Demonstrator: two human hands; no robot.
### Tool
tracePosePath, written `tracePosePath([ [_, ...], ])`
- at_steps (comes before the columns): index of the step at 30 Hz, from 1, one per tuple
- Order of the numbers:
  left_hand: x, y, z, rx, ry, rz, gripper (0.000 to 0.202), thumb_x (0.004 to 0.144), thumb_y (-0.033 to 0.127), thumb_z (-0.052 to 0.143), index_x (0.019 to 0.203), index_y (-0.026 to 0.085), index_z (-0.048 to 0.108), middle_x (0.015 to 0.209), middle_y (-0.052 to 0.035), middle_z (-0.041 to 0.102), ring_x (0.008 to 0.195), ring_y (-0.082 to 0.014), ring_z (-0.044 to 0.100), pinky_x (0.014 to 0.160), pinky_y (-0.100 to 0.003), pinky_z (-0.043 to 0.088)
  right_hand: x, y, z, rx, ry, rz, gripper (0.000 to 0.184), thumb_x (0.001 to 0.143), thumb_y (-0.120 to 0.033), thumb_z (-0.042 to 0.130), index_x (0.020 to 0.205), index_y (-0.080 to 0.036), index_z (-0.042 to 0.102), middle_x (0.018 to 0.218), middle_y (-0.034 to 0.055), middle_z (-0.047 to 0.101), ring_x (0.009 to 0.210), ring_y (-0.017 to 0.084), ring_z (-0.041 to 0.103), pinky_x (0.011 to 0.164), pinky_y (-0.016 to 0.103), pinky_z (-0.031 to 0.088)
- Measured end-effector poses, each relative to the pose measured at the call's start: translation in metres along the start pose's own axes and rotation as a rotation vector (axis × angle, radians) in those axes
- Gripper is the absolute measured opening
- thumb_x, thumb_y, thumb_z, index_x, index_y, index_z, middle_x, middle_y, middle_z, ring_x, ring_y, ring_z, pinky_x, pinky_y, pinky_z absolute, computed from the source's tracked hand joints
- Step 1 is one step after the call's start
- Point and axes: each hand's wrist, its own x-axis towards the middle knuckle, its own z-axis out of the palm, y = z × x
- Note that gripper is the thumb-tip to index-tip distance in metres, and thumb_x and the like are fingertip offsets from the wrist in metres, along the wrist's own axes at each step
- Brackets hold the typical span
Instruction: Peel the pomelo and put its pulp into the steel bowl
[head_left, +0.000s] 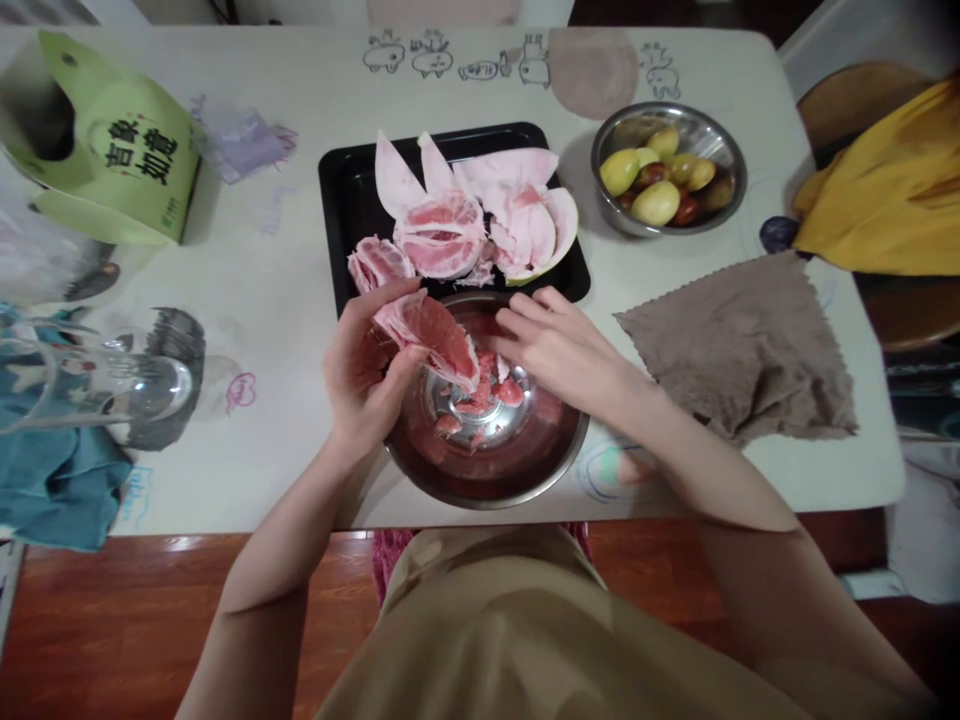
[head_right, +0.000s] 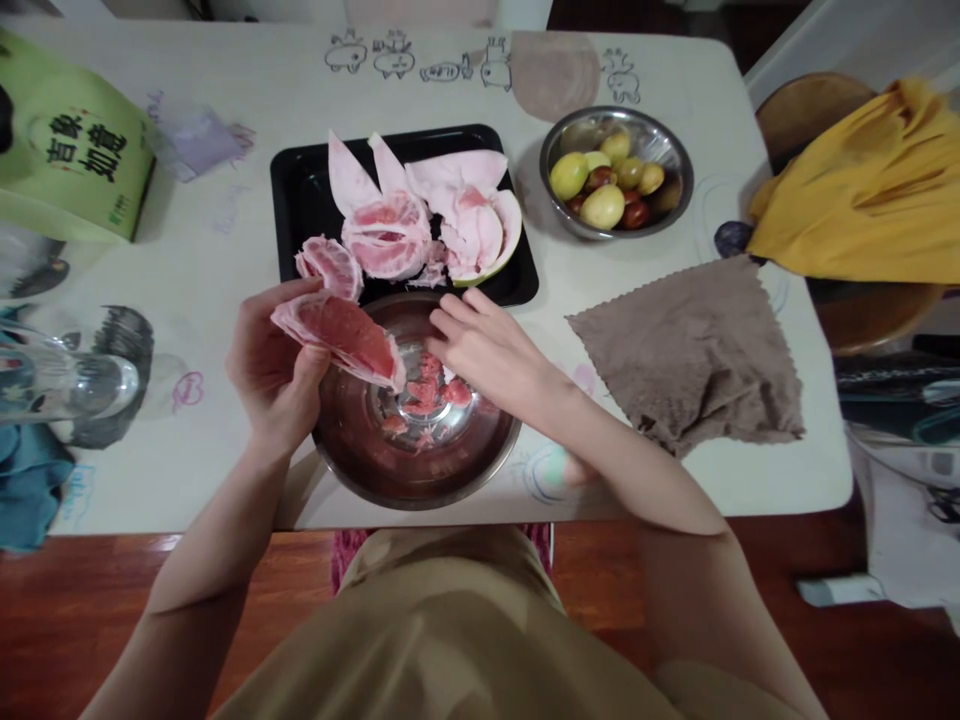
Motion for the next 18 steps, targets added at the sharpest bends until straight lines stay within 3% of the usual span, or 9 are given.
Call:
tracePosePath([
  [4, 0.0, 0.001, 0.0, -0.025, 0.009, -0.008, 0.046, 0.095, 0.056, 0.067, 0.131, 0.027, 0.063, 0.127, -0.0074, 0.069, 0.114, -0.0249, 0.07, 0.1, -0.041, 0.059, -0.002, 0.006, 0.002, 0.081, 0.031, -0.017, 0.03, 0.103, -0.013, 0.05, 0.079, -0.022, 0.065, 0.095, 0.0076, 0.064, 0.104, 0.026, 0.052, 0.086, 0.04, 0.037],
  [7, 0.0, 0.0, 0.0, -0.046, 0.018, -0.003, 0.044, 0.095, 0.053, 0.067, 0.131, 0.029, 0.063, 0.126, -0.0074, 0.068, 0.112, -0.0247, 0.07, 0.099, -0.041, 0.059, -0.009, 0.017, -0.013, 0.148, 0.064, -0.038, 0.023, 0.102, -0.018, 0.052, 0.086, -0.022, 0.069, 0.094, 0.0073, 0.065, 0.1, 0.027, 0.054, 0.085, 0.043, 0.038],
  [11, -0.001, -0.003, 0.001, -0.038, 0.042, -0.03, 0.047, 0.093, 0.057, 0.069, 0.128, 0.026, 0.064, 0.125, -0.0085, 0.069, 0.119, -0.028, 0.068, 0.102, -0.044, 0.059, -0.008, 0.038, -0.035, 0.274, 0.284, 0.166, 0.019, 0.103, -0.029, 0.055, 0.096, -0.027, 0.072, 0.094, 0.006, 0.069, 0.097, 0.029, 0.059, 0.088, 0.047, 0.041],
  [14, 0.0, -0.006, 0.001, -0.036, 0.061, -0.03, 0.048, 0.092, 0.058, 0.069, 0.127, 0.026, 0.063, 0.125, -0.0086, 0.069, 0.122, -0.0284, 0.067, 0.104, -0.044, 0.058, 0.007, 0.051, -0.038, 0.347, 0.439, 0.378, 0.018, 0.102, -0.037, 0.058, 0.103, -0.027, 0.073, 0.096, 0.008, 0.072, 0.095, 0.03, 0.062, 0.09, 0.048, 0.045],
  [16, 0.001, -0.007, 0.001, -0.034, 0.065, -0.024, 0.047, 0.093, 0.058, 0.069, 0.127, 0.026, 0.063, 0.124, -0.0083, 0.069, 0.12, -0.0273, 0.068, 0.104, -0.042, 0.057, 0.014, 0.054, -0.035, 0.391, 0.473, 0.412, 0.023, 0.101, -0.035, 0.059, 0.115, -0.021, 0.073, 0.098, 0.0101, 0.073, 0.097, 0.031, 0.064, 0.09, 0.047, 0.047],
  [18, 0.001, -0.006, 0.001, -0.026, 0.065, -0.009, 0.046, 0.093, 0.057, 0.068, 0.127, 0.026, 0.063, 0.124, -0.0079, 0.069, 0.117, -0.0259, 0.069, 0.102, -0.041, 0.058, 0.013, 0.052, -0.032, 0.409, 0.445, 0.359, 0.024, 0.101, -0.031, 0.059, 0.117, -0.021, 0.072, 0.103, 0.0105, 0.073, 0.101, 0.031, 0.063, 0.09, 0.046, 0.047],
])
